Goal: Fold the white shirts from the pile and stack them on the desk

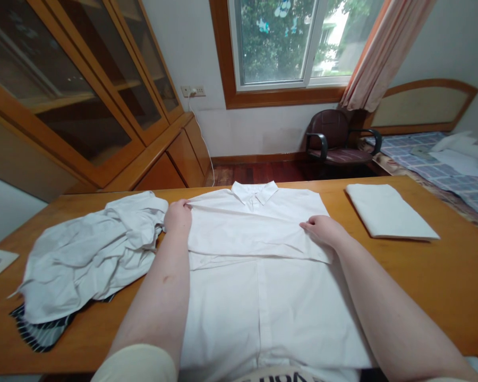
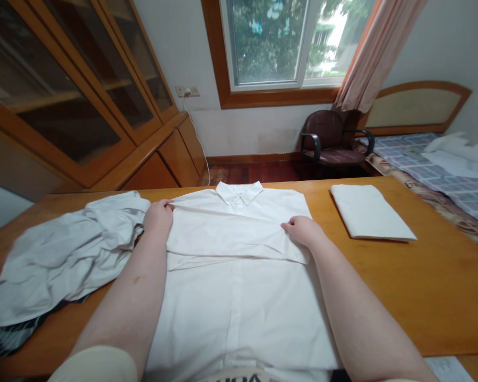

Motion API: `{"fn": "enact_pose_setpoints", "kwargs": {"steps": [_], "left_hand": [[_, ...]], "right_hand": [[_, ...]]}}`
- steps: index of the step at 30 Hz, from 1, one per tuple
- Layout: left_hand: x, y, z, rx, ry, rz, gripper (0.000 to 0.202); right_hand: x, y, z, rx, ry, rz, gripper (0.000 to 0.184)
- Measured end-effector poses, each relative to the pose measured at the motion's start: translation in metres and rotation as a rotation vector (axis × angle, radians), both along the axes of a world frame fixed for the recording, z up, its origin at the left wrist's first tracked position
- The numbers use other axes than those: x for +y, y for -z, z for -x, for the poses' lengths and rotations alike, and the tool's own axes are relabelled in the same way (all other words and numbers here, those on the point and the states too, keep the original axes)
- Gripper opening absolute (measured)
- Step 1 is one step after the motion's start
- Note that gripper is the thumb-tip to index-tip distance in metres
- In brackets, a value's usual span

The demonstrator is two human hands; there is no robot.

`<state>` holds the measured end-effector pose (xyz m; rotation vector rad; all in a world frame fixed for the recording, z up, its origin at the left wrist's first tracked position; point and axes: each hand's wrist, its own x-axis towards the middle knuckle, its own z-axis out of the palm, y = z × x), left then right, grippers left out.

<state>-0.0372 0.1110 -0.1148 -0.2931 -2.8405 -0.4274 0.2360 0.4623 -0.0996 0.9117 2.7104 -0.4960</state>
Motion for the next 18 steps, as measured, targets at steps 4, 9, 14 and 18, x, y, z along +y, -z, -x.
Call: {"fn": "enact_pose_setpoints", "kwargs": {"steps": [4,9,14,18], "left_hand": [[0.010,-0.008,-0.011,0.062,-0.024,-0.050,0.047],[0.026,-0.013,-0.025,0.070,0.104,0.039,0.036],[0.044,0.005,-0.042,-0.152,0.362,0.255,0.041],[0.041,0.020,-0.036,-0.274,0.302,0.272,0.062]], "right_hand": [[0.001,0.002,0.000,-0.001,0.001,-0.010,0.042],[0.001,0.004,0.001,-0.007,-0.010,-0.028,0.042],[0.001,0.003,0.001,-0.001,-0.003,-0.018,0.041],[-0.001,0.001,0.000,0.033,0.008,-0.016,0.040]]}}
